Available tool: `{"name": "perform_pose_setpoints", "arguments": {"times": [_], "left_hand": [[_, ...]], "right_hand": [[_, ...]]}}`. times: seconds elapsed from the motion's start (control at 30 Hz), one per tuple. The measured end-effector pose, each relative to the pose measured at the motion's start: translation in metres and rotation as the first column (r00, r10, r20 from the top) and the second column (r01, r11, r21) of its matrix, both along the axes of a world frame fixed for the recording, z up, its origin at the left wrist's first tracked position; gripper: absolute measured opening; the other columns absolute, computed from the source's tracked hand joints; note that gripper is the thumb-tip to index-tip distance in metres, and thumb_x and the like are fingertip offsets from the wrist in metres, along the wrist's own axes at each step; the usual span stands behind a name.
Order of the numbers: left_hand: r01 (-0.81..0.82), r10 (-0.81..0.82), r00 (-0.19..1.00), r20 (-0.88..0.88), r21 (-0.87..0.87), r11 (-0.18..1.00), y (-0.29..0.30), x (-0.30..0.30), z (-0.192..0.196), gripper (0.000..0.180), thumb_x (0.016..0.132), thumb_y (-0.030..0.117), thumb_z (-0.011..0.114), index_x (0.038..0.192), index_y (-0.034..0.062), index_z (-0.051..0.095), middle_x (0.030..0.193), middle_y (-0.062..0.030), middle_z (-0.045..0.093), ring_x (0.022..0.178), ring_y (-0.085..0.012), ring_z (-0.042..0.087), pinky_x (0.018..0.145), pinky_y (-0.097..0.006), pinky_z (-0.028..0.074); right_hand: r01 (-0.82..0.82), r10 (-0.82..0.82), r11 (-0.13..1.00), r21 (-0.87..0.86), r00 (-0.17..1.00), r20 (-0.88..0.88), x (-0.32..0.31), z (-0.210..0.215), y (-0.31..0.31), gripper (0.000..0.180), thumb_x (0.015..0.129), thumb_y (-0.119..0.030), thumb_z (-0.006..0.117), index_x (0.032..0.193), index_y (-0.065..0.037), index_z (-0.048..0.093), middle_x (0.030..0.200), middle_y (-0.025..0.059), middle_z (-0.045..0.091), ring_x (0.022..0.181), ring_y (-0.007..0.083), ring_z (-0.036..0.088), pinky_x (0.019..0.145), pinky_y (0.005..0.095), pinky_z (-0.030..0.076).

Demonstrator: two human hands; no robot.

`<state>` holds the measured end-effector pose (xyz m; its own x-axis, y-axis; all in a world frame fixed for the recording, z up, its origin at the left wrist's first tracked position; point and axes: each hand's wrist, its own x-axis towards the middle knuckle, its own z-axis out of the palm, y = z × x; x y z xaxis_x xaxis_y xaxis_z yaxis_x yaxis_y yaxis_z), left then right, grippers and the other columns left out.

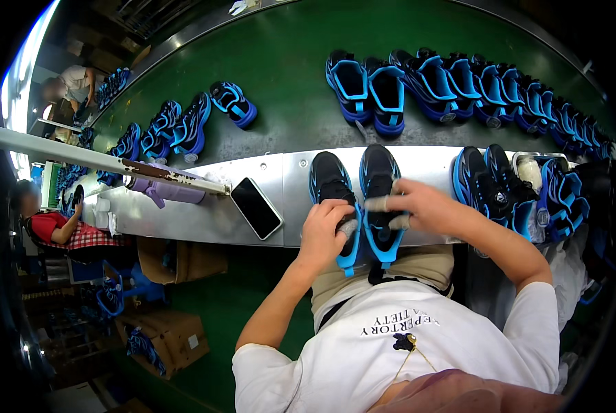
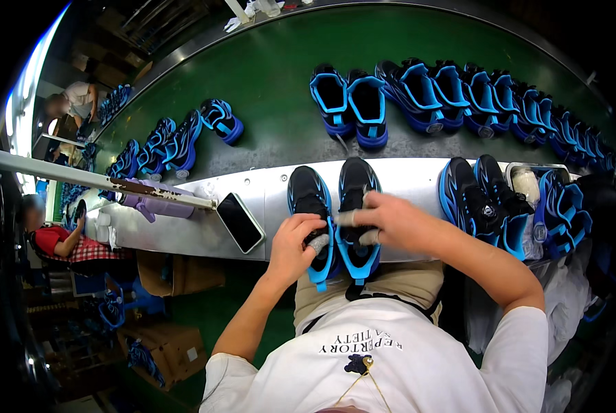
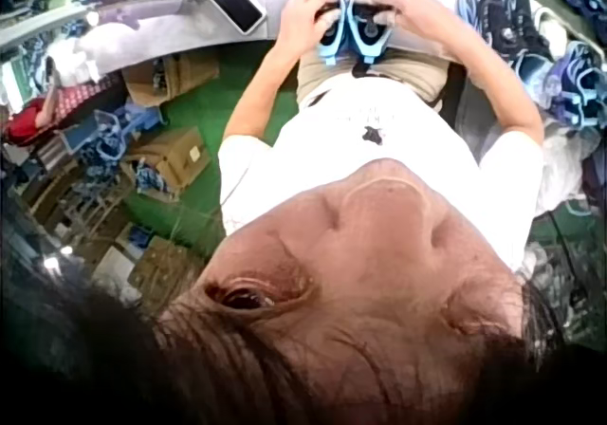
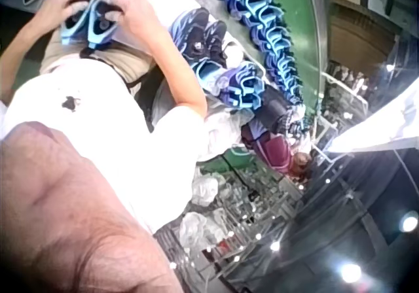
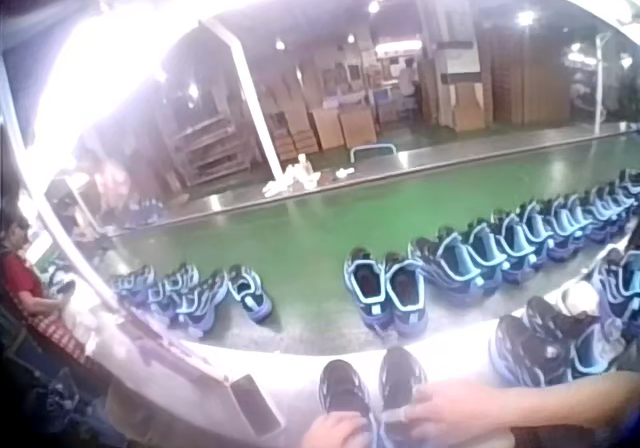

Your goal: The person wipes the exterior surfaces of multiple black and blue athletic shoes using a cloth, then places each finished shoe onto a conveyor belt.

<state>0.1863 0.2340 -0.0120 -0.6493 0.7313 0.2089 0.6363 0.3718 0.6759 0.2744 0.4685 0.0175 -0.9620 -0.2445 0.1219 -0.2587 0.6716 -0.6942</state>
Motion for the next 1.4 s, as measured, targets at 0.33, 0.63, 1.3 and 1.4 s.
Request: {"name": "perform_pose_setpoints", "arguments": {"times": [0.33,0.63,1.3,1.4], "left_hand": [[-0.211,0.203,0.948,0.244,0.009,0.977,0.004,0.010,0.006,0.038,0.067,-0.008,0.056,0.101,0.0059,0.068,0.103,-0.0111,0.063,0.098,-0.0321,0.059,0.086,-0.039,0.048],[0.100,-0.095,0.994,0.062,-0.070,0.993,-0.005,-0.002,0.004,0.037,0.068,-0.005,0.059,0.101,0.0076,0.068,0.115,-0.0088,0.063,0.098,-0.0318,0.058,0.087,-0.039,0.047],[-0.498,-0.147,-0.035,0.989,0.110,0.860,0.053,0.083,-0.009,0.030,0.099,0.006,0.044,0.126,-0.0018,0.052,0.119,-0.0118,0.061,0.110,-0.0253,0.062,0.069,-0.029,0.055],[-0.479,-0.188,-0.040,0.981,0.147,0.866,0.053,0.085,-0.012,0.031,0.098,0.005,0.045,0.127,-0.0014,0.052,0.120,-0.0120,0.060,0.111,-0.0257,0.062,0.068,-0.029,0.055]], "right_hand": [[0.023,-0.041,0.985,0.170,0.994,0.104,-0.004,0.001,-0.002,0.022,0.083,-0.028,0.068,0.104,-0.019,0.068,0.081,0.0073,0.059,0.074,0.0289,0.064,0.064,0.0401,0.051],[-0.030,0.009,0.992,0.125,0.986,0.168,-0.001,0.002,0.001,0.032,0.080,-0.017,0.070,0.112,-0.020,0.068,0.087,0.0114,0.056,0.081,0.0326,0.061,0.072,0.0398,0.050],[-0.192,0.181,0.981,0.020,0.950,0.254,-0.025,-0.001,0.014,0.070,0.082,-0.021,0.064,0.146,-0.036,0.039,0.076,0.0082,0.055,0.070,0.0287,0.058,0.065,0.0400,0.047],[-0.226,0.213,0.972,0.069,0.965,0.154,-0.025,-0.009,0.016,0.070,0.081,-0.020,0.064,0.146,-0.033,0.039,0.079,0.0091,0.053,0.075,0.0290,0.057,0.068,0.0398,0.046]]}}
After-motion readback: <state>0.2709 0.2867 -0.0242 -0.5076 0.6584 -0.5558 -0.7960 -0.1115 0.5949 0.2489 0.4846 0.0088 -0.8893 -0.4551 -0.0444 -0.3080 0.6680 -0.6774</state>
